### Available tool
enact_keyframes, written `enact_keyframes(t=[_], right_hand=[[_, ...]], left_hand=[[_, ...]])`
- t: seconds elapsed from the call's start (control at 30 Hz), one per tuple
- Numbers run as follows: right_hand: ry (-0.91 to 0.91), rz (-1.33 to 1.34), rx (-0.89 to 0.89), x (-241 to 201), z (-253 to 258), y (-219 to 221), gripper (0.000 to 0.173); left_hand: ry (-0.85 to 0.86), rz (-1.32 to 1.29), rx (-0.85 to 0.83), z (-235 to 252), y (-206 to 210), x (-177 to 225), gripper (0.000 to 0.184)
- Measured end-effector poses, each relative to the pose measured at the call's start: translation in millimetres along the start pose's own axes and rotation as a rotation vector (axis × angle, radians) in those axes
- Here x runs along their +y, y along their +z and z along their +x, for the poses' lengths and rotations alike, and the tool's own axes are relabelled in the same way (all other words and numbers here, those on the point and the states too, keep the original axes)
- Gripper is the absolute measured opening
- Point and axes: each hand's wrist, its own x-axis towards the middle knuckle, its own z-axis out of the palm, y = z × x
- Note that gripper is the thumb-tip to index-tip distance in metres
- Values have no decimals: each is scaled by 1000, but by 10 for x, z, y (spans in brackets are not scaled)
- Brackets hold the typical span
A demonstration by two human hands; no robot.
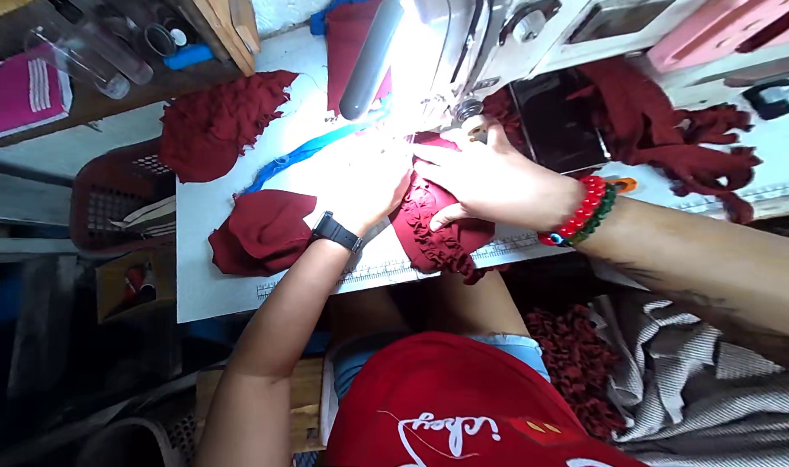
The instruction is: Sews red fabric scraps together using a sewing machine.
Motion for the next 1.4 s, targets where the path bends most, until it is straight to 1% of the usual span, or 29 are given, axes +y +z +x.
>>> enact_keyframes(t=[0.13, 0.2, 0.23, 0.3, 0.43, 0.5, 0.57, 0.63, 0.7, 0.77, 0.83, 0.87, 0.93, 1.03, 1.1, 1.17, 1.3, 1.4], right_hand=[[21, -23, -1, 6, 14, 22, 88], [25, -4, 6, 2, 17, 18, 82], [25, 4, 13, 11, 16, 22, 79], [23, 23, 19, 29, 10, 41, 80], [41, 45, 25, 13, 4, 41, 82], [47, 44, 21, 20, 22, 28, 82], [52, 45, 7, 45, 52, 33, 78], [35, 22, 11, 83, 75, 62, 80], [32, 3, 18, 106, 102, 49, 82], [52, -8, -4, 122, 142, 41, 85], [78, -17, -47, 106, 175, 31, 89], [88, -23, -41, 89, 173, 35, 88], [133, -18, -34, 27, 123, 40, 84], [199, 30, 30, -105, 0, 57, 78], [148, 12, 128, -150, -51, 121, 71], [98, -4, 175, -166, -71, 150, 61], [69, 21, 58, -87, -35, 63, 62], [76, 54, 34, -45, -14, 49, 60]], left_hand=[[21, 45, 19, -7, -10, -2, 29], [7, -1, -5, -3, -6, -19, 28], [-9, -58, -9, 5, -10, -17, 26], [-67, -133, -5, 11, -26, 16, 25], [-166, -158, 8, -5, 2, 48, 27], [-180, -146, -5, 21, -15, 38, 27], [-203, -99, -38, 54, -46, 36, 29], [-240, -57, -90, 86, -52, 23, 32], [-273, -56, -91, 130, -25, -17, 33], [-332, -120, -111, 149, 27, -56, 36], [-359, -163, -94, 146, 82, -102, 38], [-357, -183, -71, 142, 94, -116, 37], [-385, -216, -80, 125, 44, -86, 39], [-354, -274, -58, 43, -91, 74, 34], [-274, -259, -59, -7, -87, 110, 34], [-208, -228, -40, -43, -27, 114, 32], [-116, -158, -43, -34, -6, 58, 30], [-144, -180, -27, -32, 1, 49, 28]])
